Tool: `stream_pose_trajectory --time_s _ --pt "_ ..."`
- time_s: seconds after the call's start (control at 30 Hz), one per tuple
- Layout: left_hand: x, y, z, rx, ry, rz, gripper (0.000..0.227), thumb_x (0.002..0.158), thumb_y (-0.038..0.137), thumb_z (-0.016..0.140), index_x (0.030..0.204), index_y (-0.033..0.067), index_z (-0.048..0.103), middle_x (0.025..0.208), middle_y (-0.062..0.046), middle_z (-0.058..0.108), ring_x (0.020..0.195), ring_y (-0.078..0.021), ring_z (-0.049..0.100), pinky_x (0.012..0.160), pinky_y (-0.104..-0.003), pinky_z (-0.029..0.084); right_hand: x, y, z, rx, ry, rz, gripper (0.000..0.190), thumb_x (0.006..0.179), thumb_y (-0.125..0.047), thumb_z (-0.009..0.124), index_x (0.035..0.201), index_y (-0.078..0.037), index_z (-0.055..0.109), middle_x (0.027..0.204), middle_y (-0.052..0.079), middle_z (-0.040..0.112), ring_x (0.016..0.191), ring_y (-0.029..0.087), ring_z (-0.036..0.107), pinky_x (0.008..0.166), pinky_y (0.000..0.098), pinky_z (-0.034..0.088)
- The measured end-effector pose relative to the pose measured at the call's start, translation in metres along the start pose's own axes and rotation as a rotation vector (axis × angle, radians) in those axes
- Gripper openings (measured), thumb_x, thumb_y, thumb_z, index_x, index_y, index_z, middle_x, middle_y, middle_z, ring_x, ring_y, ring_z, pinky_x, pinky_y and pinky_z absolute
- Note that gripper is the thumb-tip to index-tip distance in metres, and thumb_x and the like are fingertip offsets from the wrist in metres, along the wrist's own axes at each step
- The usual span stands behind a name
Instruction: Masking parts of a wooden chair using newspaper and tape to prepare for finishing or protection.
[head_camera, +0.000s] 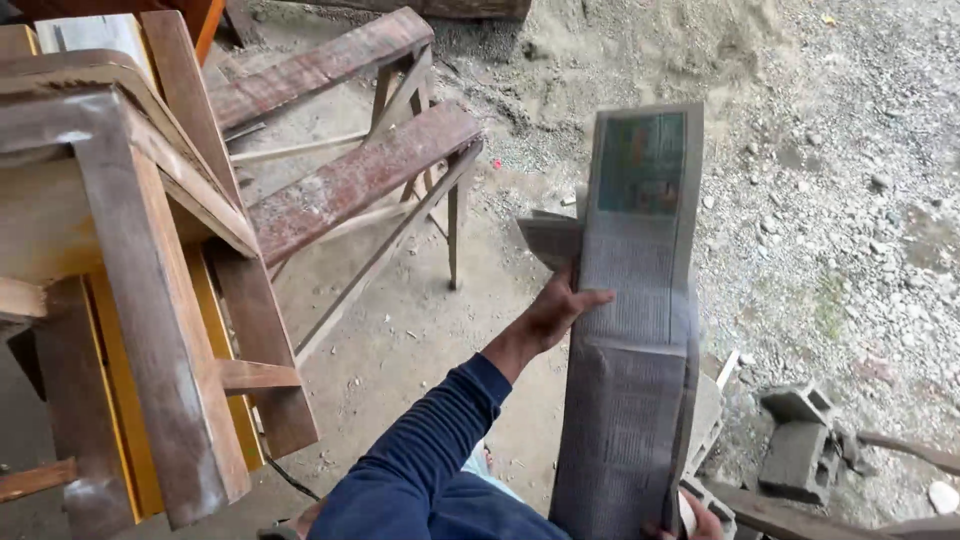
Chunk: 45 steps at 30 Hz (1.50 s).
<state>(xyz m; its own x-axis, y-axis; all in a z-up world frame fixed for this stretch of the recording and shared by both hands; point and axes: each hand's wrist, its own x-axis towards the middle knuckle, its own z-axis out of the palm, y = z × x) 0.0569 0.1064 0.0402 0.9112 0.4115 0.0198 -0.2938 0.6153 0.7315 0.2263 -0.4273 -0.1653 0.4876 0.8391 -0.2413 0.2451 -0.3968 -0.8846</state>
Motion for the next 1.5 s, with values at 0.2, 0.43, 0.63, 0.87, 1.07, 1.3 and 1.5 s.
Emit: stream_pose_trajectory --time_s 0.2,0.43,0.63,0.87,1.07,1.3,1.5 --pt "0.053 0.083 -0.065 0.19 0.263 0.325 0.07 0.083 0.023 0.077 0.144 0.0016 0.049 0.137 -0.016 0.062 0.13 -0.0318 0.059 0.11 -0.046 0.051 0.255 -0.065 -0.069 -0.01 -0.231 -0.078 0.08 0.066 0.008 0.087 0.139 0.003 0.053 0.112 0.013 0.076 0.104 0.02 0.071 0.095 0.0374 0.054" --pt "0.093 0.168 -0.165 0.046 0.47 0.472 0.063 0.083 0.025 0.078 0.138 -0.0003 0.058 0.129 -0.013 0.066 0.127 -0.0308 0.057 0.111 -0.05 0.046 0.462 -0.137 -0.042 0.187 -0.454 0.064 0.083 0.071 0.013 0.076 0.146 0.005 0.041 0.117 0.017 0.072 0.104 0.027 0.073 0.092 0.044 0.061" --pt "0.099 0.232 -0.297 -0.145 0.628 0.609 0.06 0.081 0.014 0.071 0.138 0.007 0.054 0.126 -0.007 0.066 0.118 -0.0233 0.062 0.106 -0.045 0.049 0.652 -0.192 0.056 0.03 -0.513 0.027 0.077 0.07 0.014 0.082 0.14 0.011 0.05 0.116 0.02 0.073 0.107 0.026 0.071 0.096 0.0412 0.055" --pt "0.088 0.295 -0.433 -0.038 0.89 0.833 0.044 0.091 0.009 0.07 0.131 -0.0047 0.061 0.12 -0.014 0.069 0.108 -0.0265 0.066 0.095 -0.043 0.055 0.798 -0.358 0.16 -0.044 -0.683 0.186 0.08 0.078 0.006 0.075 0.15 0.003 0.04 0.108 0.024 0.075 0.098 0.033 0.073 0.088 0.0447 0.059" --pt "0.057 0.341 -0.459 -0.113 1.097 1.046 0.048 0.081 0.009 0.07 0.127 0.0027 0.06 0.116 -0.009 0.069 0.107 -0.0247 0.068 0.093 -0.044 0.057 0.923 -0.454 0.246 -0.081 -0.938 0.054 0.088 0.077 0.004 0.071 0.153 0.004 0.027 0.119 0.016 0.071 0.103 0.029 0.074 0.093 0.0397 0.06" --pt "0.049 0.312 -0.48 -0.135 1.271 1.355 0.046 0.083 0.006 0.07 0.128 -0.0027 0.061 0.118 -0.014 0.068 0.109 -0.03 0.068 0.095 -0.045 0.057 0.99 -0.538 0.312 -0.229 -1.26 -0.114 0.084 0.077 0.001 0.08 0.149 0.008 0.037 0.121 0.019 0.069 0.102 0.022 0.068 0.09 0.0347 0.055" --pt "0.01 0.328 -0.519 -0.1 1.54 1.35 0.049 0.08 0.006 0.069 0.128 -0.0024 0.06 0.116 -0.014 0.067 0.108 -0.0297 0.066 0.093 -0.042 0.056 0.968 -0.612 0.361 -0.252 -1.393 -0.075 0.071 0.074 -0.001 0.081 0.138 0.007 0.052 0.12 0.012 0.071 0.103 0.019 0.069 0.089 0.0351 0.055"
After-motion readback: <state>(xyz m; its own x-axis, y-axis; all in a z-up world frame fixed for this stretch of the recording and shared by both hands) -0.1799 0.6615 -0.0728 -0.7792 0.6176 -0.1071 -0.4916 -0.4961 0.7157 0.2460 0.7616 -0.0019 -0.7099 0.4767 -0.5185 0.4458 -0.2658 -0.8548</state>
